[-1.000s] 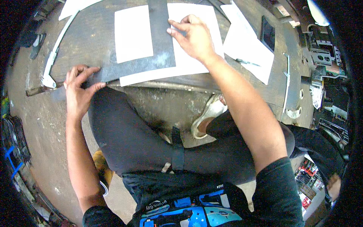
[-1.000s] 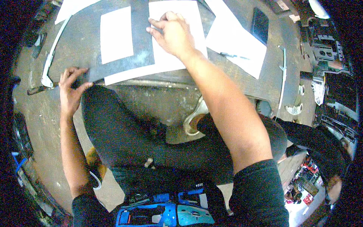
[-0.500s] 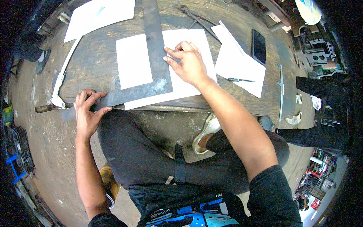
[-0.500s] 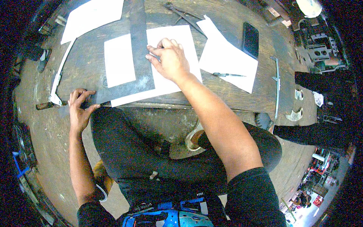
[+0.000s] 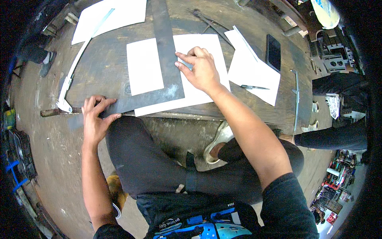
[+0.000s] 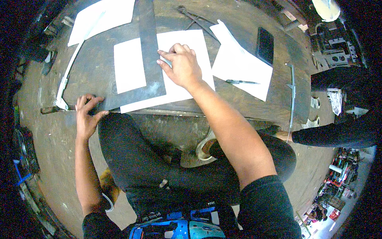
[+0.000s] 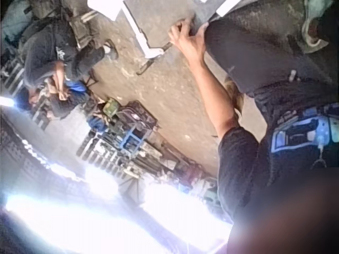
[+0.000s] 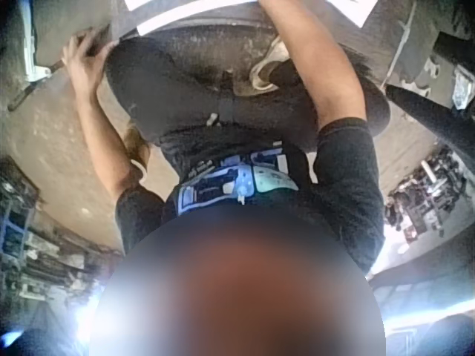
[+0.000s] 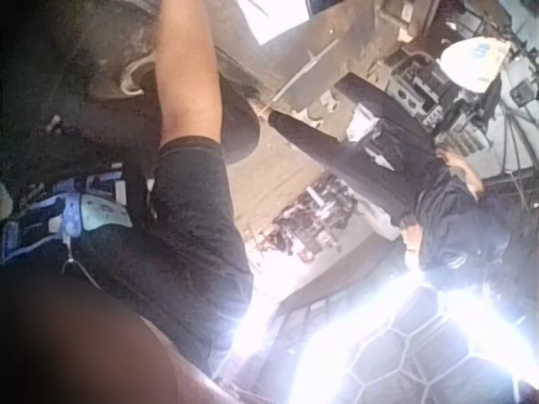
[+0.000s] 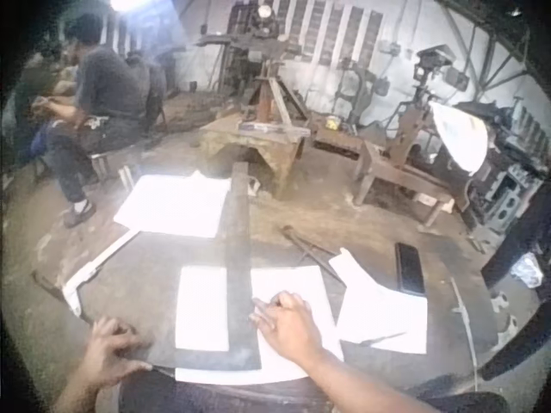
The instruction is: The person measures a dark rectangular material using a vernier caliper and then aligns white paper templates on top of it. The person adjusts the templates and the material on a wooden table while another person writes nearby.
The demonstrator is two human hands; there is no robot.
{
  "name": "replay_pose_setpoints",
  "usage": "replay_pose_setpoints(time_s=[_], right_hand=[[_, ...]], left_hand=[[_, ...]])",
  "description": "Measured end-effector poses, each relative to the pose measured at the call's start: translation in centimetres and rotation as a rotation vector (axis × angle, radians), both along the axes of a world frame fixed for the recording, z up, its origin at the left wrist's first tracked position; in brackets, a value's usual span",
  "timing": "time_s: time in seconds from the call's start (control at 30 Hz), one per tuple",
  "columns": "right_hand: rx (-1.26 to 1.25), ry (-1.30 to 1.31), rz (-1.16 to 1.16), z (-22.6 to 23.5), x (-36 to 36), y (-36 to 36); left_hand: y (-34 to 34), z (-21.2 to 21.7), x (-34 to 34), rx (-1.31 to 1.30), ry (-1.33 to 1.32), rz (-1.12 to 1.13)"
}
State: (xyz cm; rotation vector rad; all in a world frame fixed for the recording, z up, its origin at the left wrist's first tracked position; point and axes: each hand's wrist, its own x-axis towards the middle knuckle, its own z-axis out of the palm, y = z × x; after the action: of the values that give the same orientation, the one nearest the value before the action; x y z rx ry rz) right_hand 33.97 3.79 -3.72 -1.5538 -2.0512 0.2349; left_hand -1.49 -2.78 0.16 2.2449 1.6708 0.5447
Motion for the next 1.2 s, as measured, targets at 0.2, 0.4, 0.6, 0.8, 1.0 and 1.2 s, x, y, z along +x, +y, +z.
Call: replay_pose_setpoints(time_s=[0.2, 0.4, 0.6, 0.8, 1.0, 1.2], right_hand=[[0.058, 0.022, 0.0, -0.5, 0.1, 0.2], [0.027, 0.029, 0.004, -0.5, 0.1, 0.4], [0.083, -0.052, -0.021, 0.2, -0.1, 0.2], [-0.28, 0.219, -0.003, 5.2, 1.8, 3.2], [-0.27, 0.014, 0.091, 8.0, 4.8, 10.0], [-0.148, -0.135, 0.218, 5.8, 3.7, 16.1]], left_hand=[[0.2, -0.2, -0.2, 0.023, -0.001, -0.039], [0.3, 0.0, -0.2, 0.009, 0.004, -0.057], [0.6, -0.2, -0.6, -0.047, -0.016, -0.06], [1.2, 0.6, -0.5, -0.109, 0.005, -0.037], [1.1, 1.2, 0.2, -0.106, -0.026, -0.02], [1.1, 1.2, 0.3, -0.154, 0.014, 0.025]])
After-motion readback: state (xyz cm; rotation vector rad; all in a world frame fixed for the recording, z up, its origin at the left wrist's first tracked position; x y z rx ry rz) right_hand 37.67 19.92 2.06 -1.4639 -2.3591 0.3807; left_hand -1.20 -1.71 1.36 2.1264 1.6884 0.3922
